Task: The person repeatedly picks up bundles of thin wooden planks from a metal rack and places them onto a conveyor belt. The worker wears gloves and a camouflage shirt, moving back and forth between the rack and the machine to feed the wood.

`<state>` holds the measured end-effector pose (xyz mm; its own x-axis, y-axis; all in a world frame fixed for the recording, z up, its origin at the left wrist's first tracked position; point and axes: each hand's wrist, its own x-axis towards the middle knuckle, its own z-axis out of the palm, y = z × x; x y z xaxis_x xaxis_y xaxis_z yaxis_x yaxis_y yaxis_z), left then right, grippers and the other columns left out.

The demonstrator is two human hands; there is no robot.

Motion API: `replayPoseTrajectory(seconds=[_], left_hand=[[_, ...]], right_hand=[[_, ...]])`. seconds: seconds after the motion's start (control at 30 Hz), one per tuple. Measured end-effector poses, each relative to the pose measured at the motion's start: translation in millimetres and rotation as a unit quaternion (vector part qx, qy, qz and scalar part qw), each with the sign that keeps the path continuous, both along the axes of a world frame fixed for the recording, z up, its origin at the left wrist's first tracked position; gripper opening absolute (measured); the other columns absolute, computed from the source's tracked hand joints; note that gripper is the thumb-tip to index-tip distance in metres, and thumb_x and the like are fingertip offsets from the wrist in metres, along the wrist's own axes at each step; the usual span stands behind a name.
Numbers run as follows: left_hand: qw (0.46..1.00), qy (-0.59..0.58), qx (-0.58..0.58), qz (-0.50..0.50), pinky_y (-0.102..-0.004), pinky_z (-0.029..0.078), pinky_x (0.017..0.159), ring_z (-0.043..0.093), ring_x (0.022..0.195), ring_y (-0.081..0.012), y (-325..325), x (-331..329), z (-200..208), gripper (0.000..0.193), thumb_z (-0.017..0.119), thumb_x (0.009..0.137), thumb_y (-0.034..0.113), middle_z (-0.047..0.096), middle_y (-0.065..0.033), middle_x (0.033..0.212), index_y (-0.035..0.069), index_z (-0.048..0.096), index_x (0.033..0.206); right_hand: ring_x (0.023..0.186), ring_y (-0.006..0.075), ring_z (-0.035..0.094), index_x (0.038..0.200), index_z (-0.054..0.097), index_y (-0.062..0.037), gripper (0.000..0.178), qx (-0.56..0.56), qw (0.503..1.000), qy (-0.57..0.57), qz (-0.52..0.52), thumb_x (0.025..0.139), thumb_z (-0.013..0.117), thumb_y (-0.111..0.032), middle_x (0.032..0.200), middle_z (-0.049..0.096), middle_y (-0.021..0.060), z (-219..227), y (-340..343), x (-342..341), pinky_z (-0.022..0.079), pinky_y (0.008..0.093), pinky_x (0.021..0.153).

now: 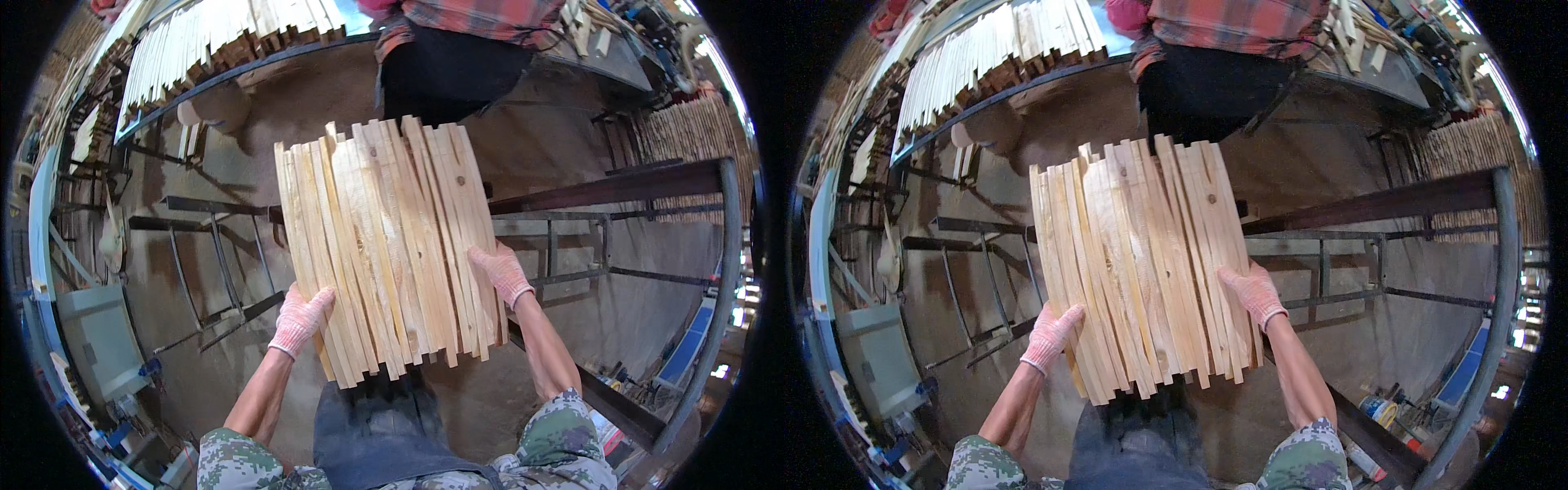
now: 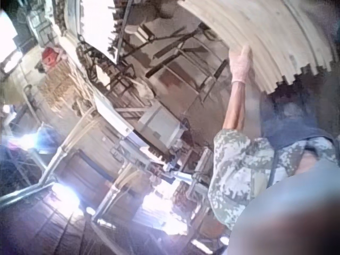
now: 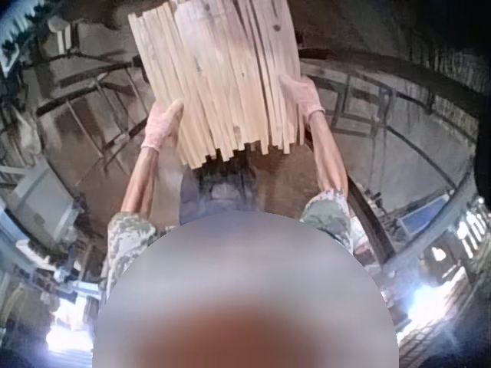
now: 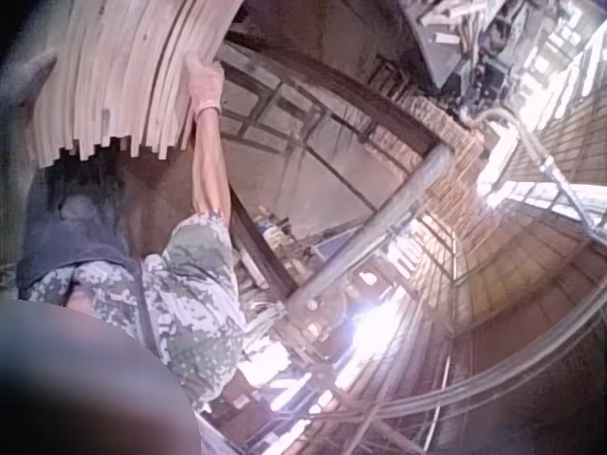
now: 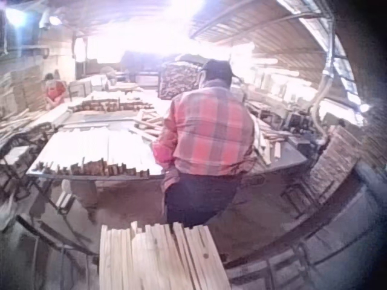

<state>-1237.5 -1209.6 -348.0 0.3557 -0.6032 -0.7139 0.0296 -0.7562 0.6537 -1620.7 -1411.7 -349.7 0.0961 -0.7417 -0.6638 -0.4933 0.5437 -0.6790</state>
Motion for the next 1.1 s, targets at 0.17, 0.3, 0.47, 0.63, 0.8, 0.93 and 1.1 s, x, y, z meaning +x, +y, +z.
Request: replayPoseTrajectory(seconds=[0.17,0.3,0.47,0.63,0.8,0.93,1.1], left_hand=[[0.979,0.115,-0.017,0.168,-0.0404,0.055,0.1,0.069,0.108,-0.0238,-11,-5,11,0.057,0.084,0.092,0.028,0.07,-0.0126,0.117,0.0,0.055,0.132],[0.965,0.166,-0.067,0.192,-0.0387,0.056,0.097,0.069,0.106,-0.0209,-9,0,-2,0.051,0.084,0.091,0.025,0.071,-0.0106,0.113,0.001,0.057,0.127],[0.956,0.233,-0.069,0.164,-0.0388,0.057,0.1,0.072,0.107,-0.0227,-14,17,23,0.058,0.081,0.092,0.025,0.072,-0.0139,0.122,-0.002,0.058,0.138],[0.969,0.204,-0.078,0.118,-0.0375,0.059,0.099,0.072,0.106,-0.0241,4,15,55,0.066,0.086,0.088,0.024,0.073,-0.0144,0.122,-0.003,0.057,0.141],[0.967,0.209,-0.095,0.113,-0.0332,0.058,0.092,0.069,0.101,-0.0167,42,4,70,0.053,0.082,0.088,0.022,0.073,-0.0086,0.116,-0.003,0.066,0.132],[0.979,0.163,-0.1,0.072,-0.0312,0.057,0.09,0.067,0.1,-0.0136,44,16,42,0.056,0.083,0.087,0.025,0.072,-0.0078,0.117,-0.002,0.066,0.132],[0.954,0.175,-0.168,0.177,-0.0345,0.057,0.101,0.069,0.111,-0.0183,115,-5,63,0.08,0.091,0.083,0.027,0.07,-0.0117,0.125,-0.006,0.052,0.144]], right_hand=[[0.111,0.0256,0.07,0.142,0.062,0.004,0.067,0.003,1.0,0.026,-0.012,0.092,0.082,-0.036,0.126,0.074,0.0164,6,-1,9,0.055,0.0387,0.101],[0.107,0.0262,0.071,0.14,0.062,0.0037,0.065,0.065,0.996,-0.018,-0.066,0.093,0.083,-0.036,0.12,0.075,0.0158,-10,-7,4,0.057,0.0403,0.099],[0.099,0.027,0.074,0.135,0.064,0.0052,0.056,0.13,0.981,-0.127,-0.064,0.092,0.084,-0.024,0.115,0.075,0.018,36,-13,5,0.062,0.0405,0.094],[0.099,0.0252,0.075,0.127,0.069,0.0082,0.046,0.093,0.984,-0.146,-0.04,0.089,0.084,-0.012,0.115,0.075,0.0168,74,6,0,0.062,0.0388,0.094],[0.092,0.0184,0.071,0.12,0.072,0.0087,0.042,0.069,0.997,-0.04,0.007,0.084,0.08,-0.011,0.107,0.075,0.0092,96,32,13,0.057,0.0338,0.083],[0.08,0.0131,0.063,0.114,0.073,0.0073,0.035,0.041,0.995,-0.092,-0.018,0.083,0.067,-0.007,0.093,0.068,0.0017,47,33,15,0.051,0.0298,0.071],[0.088,0.0186,0.07,0.123,0.07,0.0085,0.046,-0.034,0.986,-0.142,0.075,0.081,0.069,-0.013,0.105,0.074,0.0068,51,74,21,0.057,0.0333,0.079]])
